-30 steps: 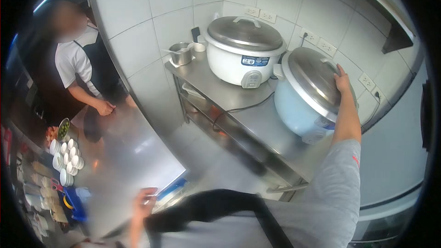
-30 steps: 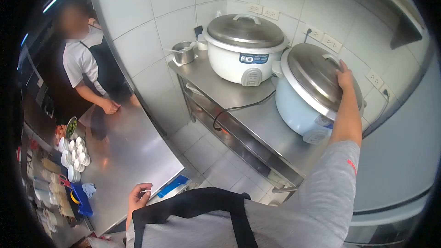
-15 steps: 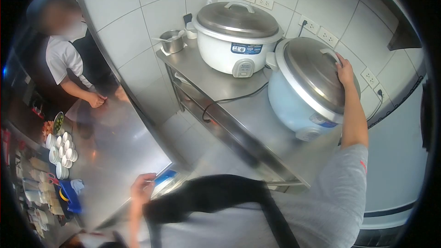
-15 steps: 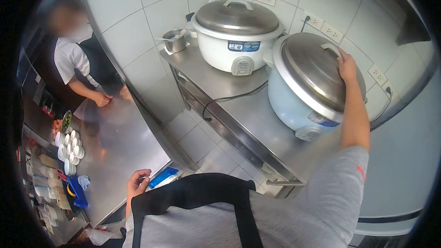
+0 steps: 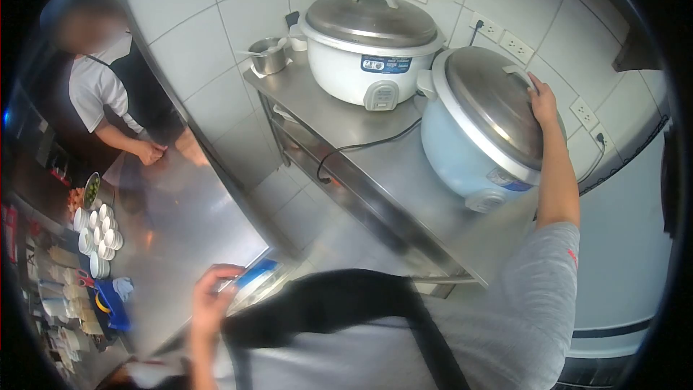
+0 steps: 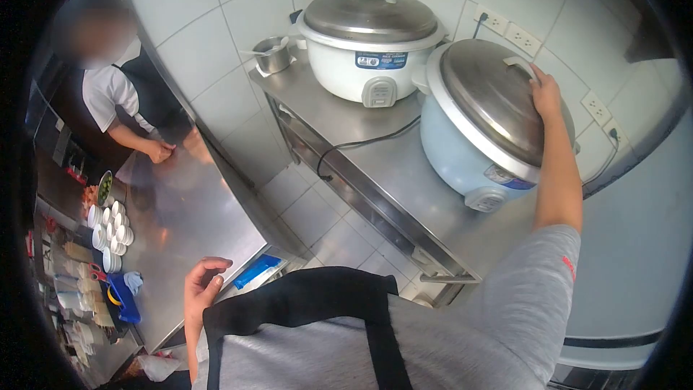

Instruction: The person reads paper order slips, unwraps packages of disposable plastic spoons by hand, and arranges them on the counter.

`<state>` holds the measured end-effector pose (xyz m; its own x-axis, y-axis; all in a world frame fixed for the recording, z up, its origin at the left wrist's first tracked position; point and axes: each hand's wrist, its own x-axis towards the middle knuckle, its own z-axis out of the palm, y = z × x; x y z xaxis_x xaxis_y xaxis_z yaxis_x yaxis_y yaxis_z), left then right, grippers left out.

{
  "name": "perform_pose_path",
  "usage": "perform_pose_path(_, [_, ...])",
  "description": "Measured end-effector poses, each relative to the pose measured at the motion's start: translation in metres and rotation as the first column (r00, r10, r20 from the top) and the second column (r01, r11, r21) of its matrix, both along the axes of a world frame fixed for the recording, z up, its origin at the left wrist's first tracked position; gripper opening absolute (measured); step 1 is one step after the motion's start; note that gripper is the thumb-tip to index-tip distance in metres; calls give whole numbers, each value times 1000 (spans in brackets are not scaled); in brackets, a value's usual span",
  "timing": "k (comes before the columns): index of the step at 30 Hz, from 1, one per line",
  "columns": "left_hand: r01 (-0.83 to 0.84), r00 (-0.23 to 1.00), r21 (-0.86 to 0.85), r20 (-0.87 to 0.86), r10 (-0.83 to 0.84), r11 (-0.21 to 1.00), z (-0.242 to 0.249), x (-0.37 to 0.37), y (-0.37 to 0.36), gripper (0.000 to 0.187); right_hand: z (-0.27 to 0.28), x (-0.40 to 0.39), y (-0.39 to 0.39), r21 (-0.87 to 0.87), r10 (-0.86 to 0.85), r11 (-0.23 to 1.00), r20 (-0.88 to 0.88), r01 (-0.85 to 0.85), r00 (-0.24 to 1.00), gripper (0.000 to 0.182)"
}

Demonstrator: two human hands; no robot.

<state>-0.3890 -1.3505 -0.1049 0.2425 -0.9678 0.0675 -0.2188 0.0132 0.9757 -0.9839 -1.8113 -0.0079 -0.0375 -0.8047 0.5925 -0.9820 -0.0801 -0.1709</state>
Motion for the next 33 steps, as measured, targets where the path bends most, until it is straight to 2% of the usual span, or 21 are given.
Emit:
perform_pose_path(4, [113, 989, -58, -87, -118, 992, -1, -2, 0, 26, -2, 24, 11, -173, -68, 984, -187, 35, 980, 41])
perform_pose_path(5, [260, 964, -129, -21, -265, 957, 5, -2, -2, 26, -3, 34, 15, -197, -22, 980, -221, -23, 975, 39])
perform_pose_path(7, [492, 870, -237, 171, -462, 838, 42, -4, -11, 28, 14, 104, 53, -264, 122, 945, -271, -195, 955, 35])
perform_pose_path(9, [610, 752, -531, 152, -642, 588, 79, -23, -18, 37, 1, 150, 74, -191, 487, 836, -177, -515, 855, 30])
perform_pose_path(11, [390, 858, -737, 73, -509, 552, 106, -47, 5, 41, -31, 185, 100, -155, 520, 818, -216, -554, 827, 29])
perform_pose_path(12, [543, 628, -755, 74, -775, 367, 117, -58, 7, 40, -32, 207, 120, -41, 523, 848, -87, -528, 848, 36])
perform_pose_path(13, [630, 316, -761, 72, -946, 152, 125, -68, 3, 40, -40, 213, 125, -14, 532, 845, -91, -535, 842, 44])
perform_pose_path(14, [634, -40, -771, 52, -998, -66, 132, -77, -1, 40, -57, 214, 120, -78, 472, 868, -177, -490, 864, 50])
perform_pose_path(15, [553, -390, -792, 29, -921, -259, 135, -86, -4, 41, -67, 213, 112, -59, 436, 885, -241, -462, 867, 53])
perform_pose_path(16, [400, -689, -823, 20, -725, -404, 139, -89, -3, 42, -68, 220, 108, -56, 433, 885, -270, -463, 860, 54])
perform_pose_path(17, [194, -899, -854, 42, -435, -483, 144, -91, 7, 43, -76, 213, 90, 19, 428, 899, -247, -437, 869, 56])
perform_pose_path(18, [323, -615, -857, 132, -778, -401, 150, -92, 12, 43, -87, 206, 71, 103, 403, 915, -197, -390, 894, 56])
perform_pose_path(19, [528, 30, -832, 221, -975, -172, 156, -87, 18, 42, -104, 188, 42, 97, 403, 915, -208, -392, 891, 55])
perform_pose_path(20, [564, 341, -825, 268, -901, -32, 159, -89, 26, 42, -107, 180, 32, 127, 381, 924, -268, -360, 885, 55])
perform_pose_path(22, [538, 639, -837, 326, -696, 102, 161, -84, 43, 42, -102, 185, 21, 158, 352, 935, -318, -316, 880, 47])
perform_pose_path(24, [509, 822, -839, 407, -399, 194, 165, -74, 59, 42, -77, 200, 60, 227, 321, 942, -395, -247, 861, 49])
perform_pose_path(26, [453, 866, -844, 494, 84, 287, 162, -59, 82, 43, -53, 227, 108, 237, 320, 942, -412, -239, 853, 45])
perform_pose_path(28, [426, 738, -818, 562, 374, 388, 156, -39, 99, 44, -33, 259, 149, 216, 373, 925, -367, -312, 852, 36])
perform_pose_path(31, [400, 464, -719, 694, 550, 569, 112, 0, 133, 46, -33, 300, 191, 178, 436, 900, -353, -398, 828, 34])
perform_pose_path(32, [377, 382, -685, 728, 569, 623, 93, 11, 148, 36, -34, 312, 197, 162, 461, 887, -355, -432, 814, 33])
perform_pose_path(33, [332, 386, -704, 709, 591, 628, 91, 15, 167, 34, -37, 325, 205, 153, 484, 874, -352, -461, 801, 32])
